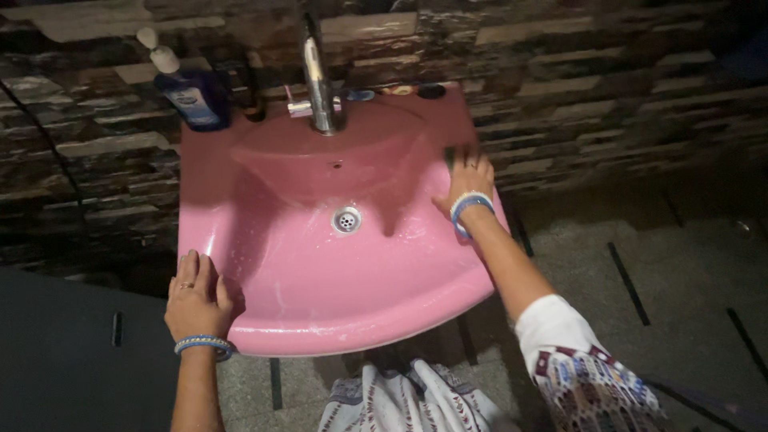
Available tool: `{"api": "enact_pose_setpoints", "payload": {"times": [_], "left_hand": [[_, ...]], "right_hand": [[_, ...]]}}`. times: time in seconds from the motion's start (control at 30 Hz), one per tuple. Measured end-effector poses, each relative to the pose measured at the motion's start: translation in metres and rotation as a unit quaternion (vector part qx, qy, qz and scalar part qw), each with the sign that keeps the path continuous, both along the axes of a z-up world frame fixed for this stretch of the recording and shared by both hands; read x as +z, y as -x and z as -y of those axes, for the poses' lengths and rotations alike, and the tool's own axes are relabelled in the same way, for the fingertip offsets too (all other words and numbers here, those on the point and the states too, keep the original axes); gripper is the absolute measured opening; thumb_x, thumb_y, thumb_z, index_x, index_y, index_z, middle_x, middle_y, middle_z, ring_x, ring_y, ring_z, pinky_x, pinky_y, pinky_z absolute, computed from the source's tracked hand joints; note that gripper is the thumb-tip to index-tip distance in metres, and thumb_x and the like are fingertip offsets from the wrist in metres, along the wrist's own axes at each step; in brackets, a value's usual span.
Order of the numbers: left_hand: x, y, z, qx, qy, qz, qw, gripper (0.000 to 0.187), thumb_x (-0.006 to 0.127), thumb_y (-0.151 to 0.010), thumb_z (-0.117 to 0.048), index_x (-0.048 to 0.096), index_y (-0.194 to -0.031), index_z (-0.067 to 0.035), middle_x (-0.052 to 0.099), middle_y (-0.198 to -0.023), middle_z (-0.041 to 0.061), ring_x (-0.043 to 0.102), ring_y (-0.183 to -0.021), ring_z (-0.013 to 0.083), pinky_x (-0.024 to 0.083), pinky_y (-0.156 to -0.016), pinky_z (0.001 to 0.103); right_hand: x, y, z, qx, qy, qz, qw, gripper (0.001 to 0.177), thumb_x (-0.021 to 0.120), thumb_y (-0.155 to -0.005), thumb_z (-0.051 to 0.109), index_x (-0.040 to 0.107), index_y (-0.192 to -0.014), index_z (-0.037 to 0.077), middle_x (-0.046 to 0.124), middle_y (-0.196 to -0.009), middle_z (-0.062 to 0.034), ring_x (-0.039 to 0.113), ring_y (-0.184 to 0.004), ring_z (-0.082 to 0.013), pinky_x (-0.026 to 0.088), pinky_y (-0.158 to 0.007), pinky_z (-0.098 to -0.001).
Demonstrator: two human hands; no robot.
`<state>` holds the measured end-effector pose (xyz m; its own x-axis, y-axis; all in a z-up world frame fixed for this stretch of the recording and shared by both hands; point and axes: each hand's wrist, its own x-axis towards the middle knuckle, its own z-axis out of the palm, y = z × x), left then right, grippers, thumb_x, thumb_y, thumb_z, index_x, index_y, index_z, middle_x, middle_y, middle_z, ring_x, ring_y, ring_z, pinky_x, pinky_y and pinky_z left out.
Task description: The person cleans a pink sink using a green sponge by scrubbing the basin walls and bottom while using soap and water.
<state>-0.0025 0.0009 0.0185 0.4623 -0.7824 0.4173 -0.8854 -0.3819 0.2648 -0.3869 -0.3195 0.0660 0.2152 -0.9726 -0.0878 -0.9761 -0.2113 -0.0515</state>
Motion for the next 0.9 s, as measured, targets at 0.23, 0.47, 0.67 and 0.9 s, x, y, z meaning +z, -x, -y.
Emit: {"api": "enact_pose_setpoints", "payload": {"times": [0.23,0.47,0.67,0.9], "left_hand": [[0.0,0.0,0.0,0.01,-0.005,-0.015,1.0,0.051,0.064,-0.089,-0.021,0.063,-0.139,-0.008,0.056,-0.154,0.013,0.051,-0.14,0.035,0.041,-0.116,0.047],[-0.005,0.001,0.0,0.004,0.011,-0.006,1.0,0.049,0.063,-0.092,-0.02,0.064,-0.139,-0.006,0.056,-0.153,0.013,0.051,-0.142,0.0324,0.041,-0.118,0.047],[-0.002,0.0,0.0,0.003,0.015,-0.017,1.0,0.047,0.063,-0.093,-0.02,0.065,-0.137,-0.006,0.056,-0.153,0.013,0.05,-0.143,0.0324,0.04,-0.118,0.046],[0.005,0.002,0.0,0.005,0.012,-0.017,1.0,0.046,0.064,-0.092,-0.02,0.066,-0.136,-0.006,0.057,-0.152,0.013,0.051,-0.142,0.0332,0.041,-0.117,0.046]], "right_hand": [[-0.03,-0.034,0.054,0.126,0.145,-0.015,0.981,0.1,0.08,-0.072,0.033,0.033,-0.158,0.013,0.03,-0.162,-0.0227,0.025,-0.148,-0.0457,0.027,-0.119,-0.0527],[-0.017,-0.018,0.01,0.257,0.137,-0.204,0.935,0.065,0.067,-0.089,0.029,0.047,-0.149,0.017,0.035,-0.162,-0.0157,0.027,-0.15,-0.0405,0.028,-0.119,-0.0553],[0.01,0.031,-0.071,0.354,-0.025,-0.323,0.878,0.055,0.054,-0.099,0.046,0.051,-0.144,0.015,0.031,-0.164,-0.0092,0.017,-0.154,-0.0328,0.02,-0.122,-0.0584],[0.014,0.031,-0.067,0.366,0.017,-0.318,0.875,0.051,0.05,-0.102,0.029,0.045,-0.15,0.014,0.027,-0.166,-0.0095,0.016,-0.155,-0.0338,0.016,-0.122,-0.0597]]}}
